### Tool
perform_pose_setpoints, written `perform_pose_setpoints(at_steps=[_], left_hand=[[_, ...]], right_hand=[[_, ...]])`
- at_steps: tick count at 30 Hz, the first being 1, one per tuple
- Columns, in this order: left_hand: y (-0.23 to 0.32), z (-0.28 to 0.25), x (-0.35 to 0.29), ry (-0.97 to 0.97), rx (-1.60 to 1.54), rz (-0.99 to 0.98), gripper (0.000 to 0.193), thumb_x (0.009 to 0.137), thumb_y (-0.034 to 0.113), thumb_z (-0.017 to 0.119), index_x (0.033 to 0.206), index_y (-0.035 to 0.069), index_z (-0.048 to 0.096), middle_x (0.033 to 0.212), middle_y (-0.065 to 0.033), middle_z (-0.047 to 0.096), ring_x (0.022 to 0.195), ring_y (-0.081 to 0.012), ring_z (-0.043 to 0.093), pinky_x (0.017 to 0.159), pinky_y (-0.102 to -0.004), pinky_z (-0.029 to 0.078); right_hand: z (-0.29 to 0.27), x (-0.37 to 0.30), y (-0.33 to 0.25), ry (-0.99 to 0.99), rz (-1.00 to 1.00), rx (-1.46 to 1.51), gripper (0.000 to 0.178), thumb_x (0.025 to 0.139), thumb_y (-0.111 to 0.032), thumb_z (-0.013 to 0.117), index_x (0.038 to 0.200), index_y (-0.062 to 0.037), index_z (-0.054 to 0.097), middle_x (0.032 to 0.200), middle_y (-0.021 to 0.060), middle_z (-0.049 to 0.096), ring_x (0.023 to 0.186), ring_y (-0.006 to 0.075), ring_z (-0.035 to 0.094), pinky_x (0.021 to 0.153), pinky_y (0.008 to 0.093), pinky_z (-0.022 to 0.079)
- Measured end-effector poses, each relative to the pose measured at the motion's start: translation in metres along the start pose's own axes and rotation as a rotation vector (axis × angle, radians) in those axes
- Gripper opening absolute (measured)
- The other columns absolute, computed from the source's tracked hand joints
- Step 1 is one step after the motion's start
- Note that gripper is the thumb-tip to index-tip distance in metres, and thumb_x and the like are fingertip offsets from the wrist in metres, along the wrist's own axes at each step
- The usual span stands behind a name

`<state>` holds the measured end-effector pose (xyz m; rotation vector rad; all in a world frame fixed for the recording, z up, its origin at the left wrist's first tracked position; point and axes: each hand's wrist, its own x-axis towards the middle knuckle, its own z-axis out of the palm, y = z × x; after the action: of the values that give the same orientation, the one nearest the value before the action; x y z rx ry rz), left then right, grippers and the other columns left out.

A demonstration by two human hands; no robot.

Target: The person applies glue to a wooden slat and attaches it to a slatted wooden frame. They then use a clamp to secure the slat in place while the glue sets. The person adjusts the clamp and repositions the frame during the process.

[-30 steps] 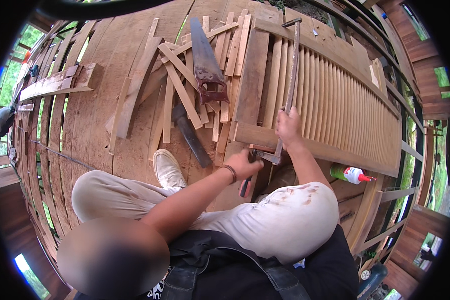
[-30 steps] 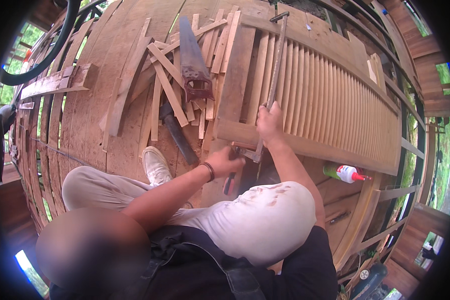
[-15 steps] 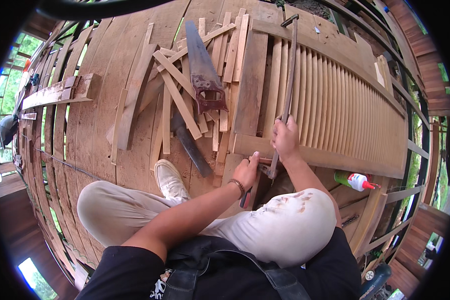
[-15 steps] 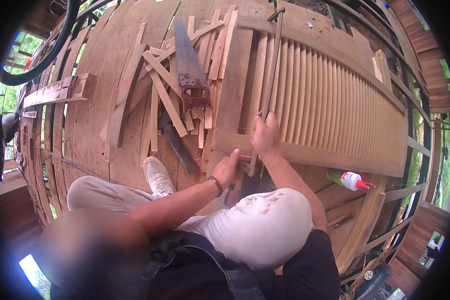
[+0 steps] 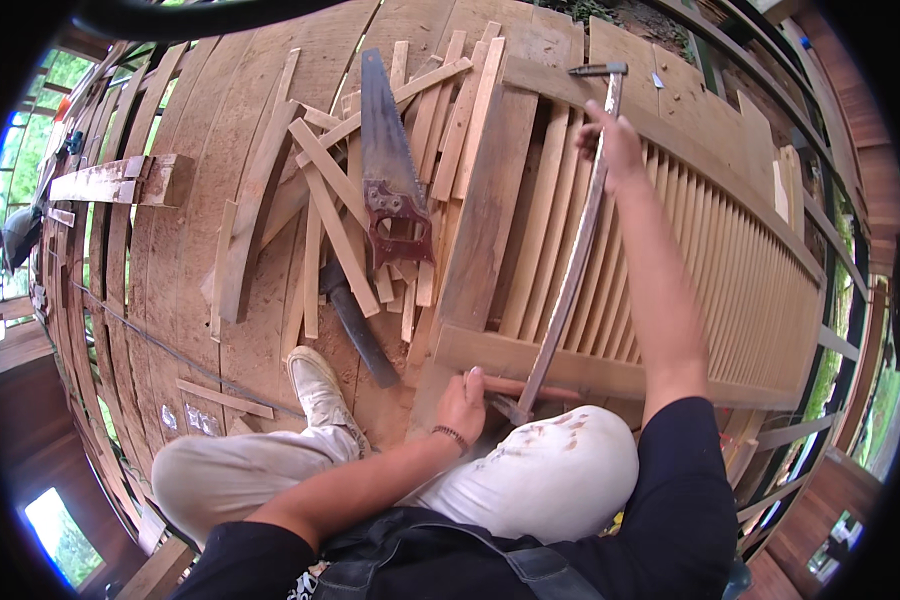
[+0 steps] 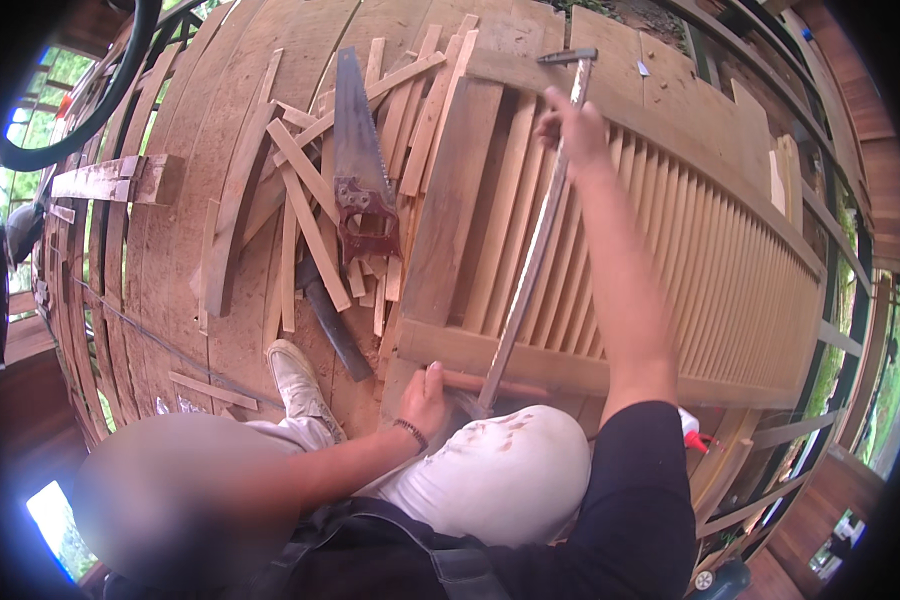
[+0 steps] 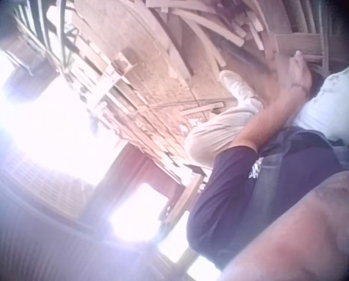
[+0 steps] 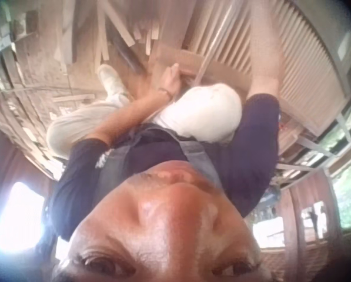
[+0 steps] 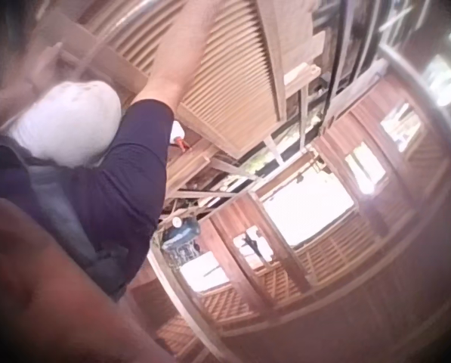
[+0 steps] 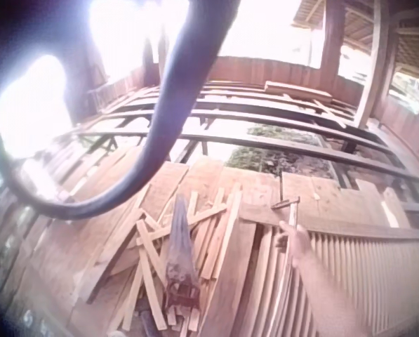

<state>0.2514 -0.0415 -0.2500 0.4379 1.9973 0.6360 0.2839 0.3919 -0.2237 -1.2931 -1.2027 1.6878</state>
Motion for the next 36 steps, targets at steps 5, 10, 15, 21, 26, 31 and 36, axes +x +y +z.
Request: perform_pose_setpoints(at_steps=[5, 10, 15, 21, 26, 31, 36], left_hand=[[-0.014, 0.008, 0.003, 0.063, 0.061, 0.059, 0.057, 0.105, 0.048, 0.039, 0.093, -0.005, 0.059, 0.097, -0.0345, 0.062, 0.094, -0.0533, 0.058, 0.081, -0.0558, 0.046], [-0.025, 0.016, 0.001, 0.159, 0.127, 0.088, 0.057, 0.105, 0.046, 0.040, 0.086, -0.005, 0.059, 0.088, -0.0349, 0.061, 0.086, -0.0542, 0.058, 0.075, -0.0580, 0.045], [-0.013, 0.014, -0.001, 0.223, 0.082, 0.008, 0.062, 0.104, 0.046, 0.041, 0.076, -0.006, 0.059, 0.079, -0.0349, 0.060, 0.079, -0.0556, 0.057, 0.072, -0.0586, 0.045], [-0.011, 0.014, 0.002, 0.222, 0.051, 0.055, 0.062, 0.104, 0.046, 0.041, 0.076, -0.006, 0.060, 0.078, -0.0350, 0.059, 0.077, -0.0561, 0.056, 0.071, -0.0597, 0.044], [-0.007, 0.005, -0.004, 0.080, 0.161, 0.083, 0.055, 0.106, 0.041, 0.039, 0.091, -0.007, 0.061, 0.089, -0.0343, 0.062, 0.085, -0.0553, 0.058, 0.077, -0.0569, 0.046], [-0.020, 0.008, -0.010, 0.141, -0.234, 0.131, 0.048, 0.107, 0.032, 0.039, 0.132, -0.007, 0.049, 0.122, -0.0309, 0.061, 0.118, -0.0473, 0.057, 0.099, -0.0431, 0.045], [-0.025, -0.009, -0.023, -0.094, -0.427, -0.086, 0.047, 0.100, 0.022, 0.047, 0.137, -0.007, 0.046, 0.129, -0.0255, 0.059, 0.124, -0.0381, 0.056, 0.104, -0.0403, 0.043]], right_hand=[[-0.041, 0.105, -0.010, -0.140, 0.109, 0.180, 0.025, 0.090, -0.028, 0.072, 0.094, -0.0083, 0.059, 0.074, 0.0042, 0.064, 0.060, 0.0123, 0.061, 0.050, 0.0278, 0.047], [-0.022, 0.111, -0.004, -0.146, 0.039, 0.073, 0.019, 0.094, -0.022, 0.066, 0.083, -0.0082, 0.060, 0.073, 0.0046, 0.065, 0.061, 0.0131, 0.060, 0.049, 0.0276, 0.046], [0.033, 0.104, -0.031, -0.126, -0.177, 0.013, 0.015, 0.090, -0.011, 0.061, 0.094, 0.0023, 0.066, 0.081, 0.0114, 0.071, 0.060, 0.0173, 0.064, 0.055, 0.0283, 0.051], [0.014, 0.112, -0.019, -0.023, -0.118, -0.046, 0.012, 0.090, -0.007, 0.060, 0.085, 0.0022, 0.064, 0.073, 0.0094, 0.065, 0.057, 0.0150, 0.060, 0.052, 0.0299, 0.049], [0.011, 0.122, -0.010, 0.016, -0.166, -0.150, 0.010, 0.085, -0.006, 0.060, 0.078, 0.0017, 0.062, 0.067, 0.0091, 0.062, 0.051, 0.0159, 0.056, 0.046, 0.0321, 0.044], [0.031, 0.121, -0.018, -0.007, -0.171, -0.307, 0.016, 0.088, -0.012, 0.058, 0.076, -0.0024, 0.062, 0.058, 0.0041, 0.054, 0.048, 0.0156, 0.052, 0.047, 0.0312, 0.043], [-0.004, 0.191, -0.014, -0.125, -0.057, -0.309, 0.016, 0.092, -0.012, 0.055, 0.079, -0.0061, 0.060, 0.062, 0.0009, 0.053, 0.050, 0.0116, 0.049, 0.049, 0.0284, 0.041]])
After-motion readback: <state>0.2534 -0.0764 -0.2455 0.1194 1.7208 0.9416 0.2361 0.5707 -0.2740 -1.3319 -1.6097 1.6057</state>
